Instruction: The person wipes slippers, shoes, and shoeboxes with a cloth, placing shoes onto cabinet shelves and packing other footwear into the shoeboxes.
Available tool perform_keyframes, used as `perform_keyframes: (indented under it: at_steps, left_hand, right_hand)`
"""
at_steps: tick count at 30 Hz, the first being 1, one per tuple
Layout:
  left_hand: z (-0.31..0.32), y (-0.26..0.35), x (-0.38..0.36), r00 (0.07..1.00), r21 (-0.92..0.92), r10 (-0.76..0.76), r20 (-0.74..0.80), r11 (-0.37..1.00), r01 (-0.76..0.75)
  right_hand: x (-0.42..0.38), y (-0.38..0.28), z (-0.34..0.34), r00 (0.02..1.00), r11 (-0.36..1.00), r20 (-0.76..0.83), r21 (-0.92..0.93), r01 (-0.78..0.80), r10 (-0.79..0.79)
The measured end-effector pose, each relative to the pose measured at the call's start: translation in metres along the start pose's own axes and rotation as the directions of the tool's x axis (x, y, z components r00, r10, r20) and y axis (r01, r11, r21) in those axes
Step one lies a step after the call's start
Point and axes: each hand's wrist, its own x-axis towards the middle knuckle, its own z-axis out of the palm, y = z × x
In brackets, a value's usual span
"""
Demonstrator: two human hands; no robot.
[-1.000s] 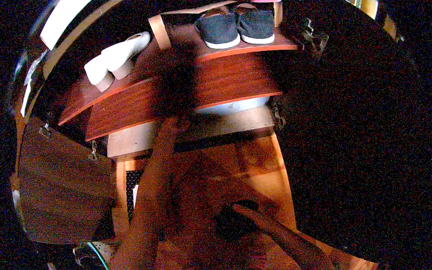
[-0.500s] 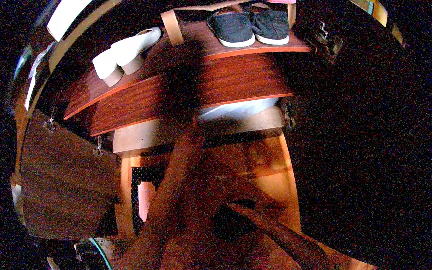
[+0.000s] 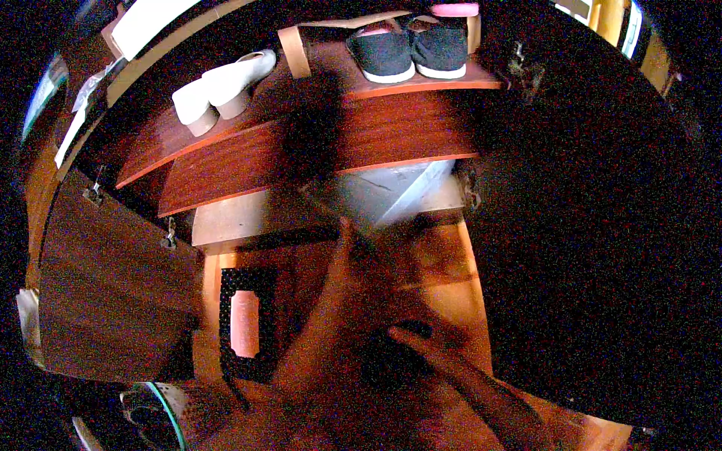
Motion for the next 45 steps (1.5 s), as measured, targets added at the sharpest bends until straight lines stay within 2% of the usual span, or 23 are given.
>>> perform_keyframes:
  at_steps: [2,3,4,5,7,9,10,12,13,14,15,16,20,23,25,26,28,31,35,38,40,44,45]
  left_hand:
    - [0.024,0.012,-0.01,0.992,-0.178,-0.106,0.073,0.977,0.117]
    - [0.013,0.012,-0.001,0.992,-0.179,-0.101,0.072,0.977,0.113]
    - [-0.004,0.014,0.012,0.997,-0.022,-0.052,0.051,0.998,0.053]
    - [-0.02,0.011,0.021,0.999,0.136,0.002,0.04,0.991,-0.007]
    - [-0.018,0.004,0.01,0.992,0.23,0.122,0.019,0.965,-0.123]
    - [-0.038,-0.008,0.0,0.972,0.328,0.236,0.005,0.918,-0.224]
    - [-0.058,-0.011,-0.008,0.9,0.588,0.383,0.21,0.685,-0.429]
    - [-0.082,-0.004,-0.019,0.786,0.725,0.433,0.441,0.345,-0.596]
    - [-0.066,0.014,-0.045,0.966,0.638,0.237,0.106,0.729,-0.248]
    - [-0.064,0.025,-0.06,1.0,0.468,0.021,-0.007,0.884,-0.016]
    - [-0.063,0.036,-0.075,0.973,0.248,-0.195,-0.119,0.943,0.22]
    - [-0.071,0.037,-0.089,0.954,0.143,-0.29,-0.074,0.944,0.298]
    - [-0.091,0.031,-0.133,0.973,0.272,-0.221,-0.064,0.934,0.23]
    - [-0.139,0.009,-0.133,0.984,0.369,-0.15,-0.095,0.913,0.175]
    - [-0.173,-0.004,-0.125,0.971,0.58,-0.16,-0.178,0.78,0.235]
    - [-0.179,-0.008,-0.125,0.971,0.578,-0.159,-0.179,0.782,0.235]
    - [-0.171,-0.009,-0.128,0.909,0.649,-0.272,-0.315,0.637,0.415]
    - [-0.169,-0.017,-0.119,0.941,0.594,-0.27,-0.205,0.729,0.339]
    - [-0.155,-0.012,-0.11,0.967,0.654,-0.195,-0.165,0.712,0.255]
    - [-0.142,-0.006,-0.107,0.938,0.445,-0.236,-0.252,0.833,0.329]
    - [-0.136,0.001,-0.108,0.974,0.503,-0.125,-0.191,0.839,0.206]
    - [-0.114,0.018,-0.118,0.982,0.411,-0.15,-0.115,0.893,0.184]
    - [-0.124,0.017,-0.109,0.992,0.471,-0.082,-0.097,0.874,0.118]
  right_hand:
    - [-0.002,-0.006,0.001,0.999,0.999,0.013,0.024,0.028,-0.029]
    - [-0.002,-0.011,0.003,0.98,0.979,0.001,-0.034,0.201,-0.201]
    - [-0.004,-0.014,0.004,0.93,0.926,-0.001,-0.092,0.367,-0.368]
    - [-0.006,-0.01,0.004,0.928,0.924,0.003,-0.095,0.37,-0.372]
    - [-0.008,0.004,0.002,0.997,0.998,0.06,0.015,0.057,-0.058]
    - [-0.011,0.01,0.004,0.988,0.989,0.061,-0.007,0.145,-0.144]
    - [-0.012,0.013,0.004,0.981,0.982,0.064,-0.018,0.186,-0.184]
    - [-0.01,0.019,0.001,0.979,0.98,0.053,-0.037,0.197,-0.195]
    - [-0.009,0.02,-0.001,0.983,0.983,0.047,-0.041,0.181,-0.179]
    - [-0.008,0.022,-0.002,0.986,0.985,0.042,-0.045,0.166,-0.164]
    - [-0.006,0.018,-0.003,0.99,0.991,0.047,-0.011,0.131,-0.131]
    - [-0.006,0.018,-0.003,0.994,0.995,0.053,0.03,0.09,-0.092]
    - [0.003,0.026,-0.019,0.988,0.997,0.132,0.003,0.077,-0.077]
    - [0.016,0.044,-0.025,0.966,0.977,0.145,0.011,0.213,-0.212]
    - [0.013,0.043,-0.021,0.998,1.0,0.053,0.007,0.023,-0.024]
    - [0.013,0.051,-0.024,0.998,1.0,0.054,0.004,0.022,-0.022]
    - [0.013,0.075,-0.031,0.916,0.908,0.191,0.166,-0.385,0.354]
    - [0.017,0.101,-0.029,0.888,0.844,0.128,0.278,-0.459,0.441]
    - [0.035,0.113,-0.027,0.928,0.887,0.217,0.29,-0.359,0.304]
    - [0.048,0.121,-0.031,0.886,0.805,0.242,0.373,-0.461,0.395]
    - [0.044,0.115,-0.027,0.879,0.86,0.285,0.238,-0.451,0.382]
    - [0.036,0.097,-0.014,0.861,0.914,0.347,0.028,-0.406,0.372]
    - [0.031,0.087,-0.006,0.899,0.977,0.383,-0.068,-0.202,0.212]
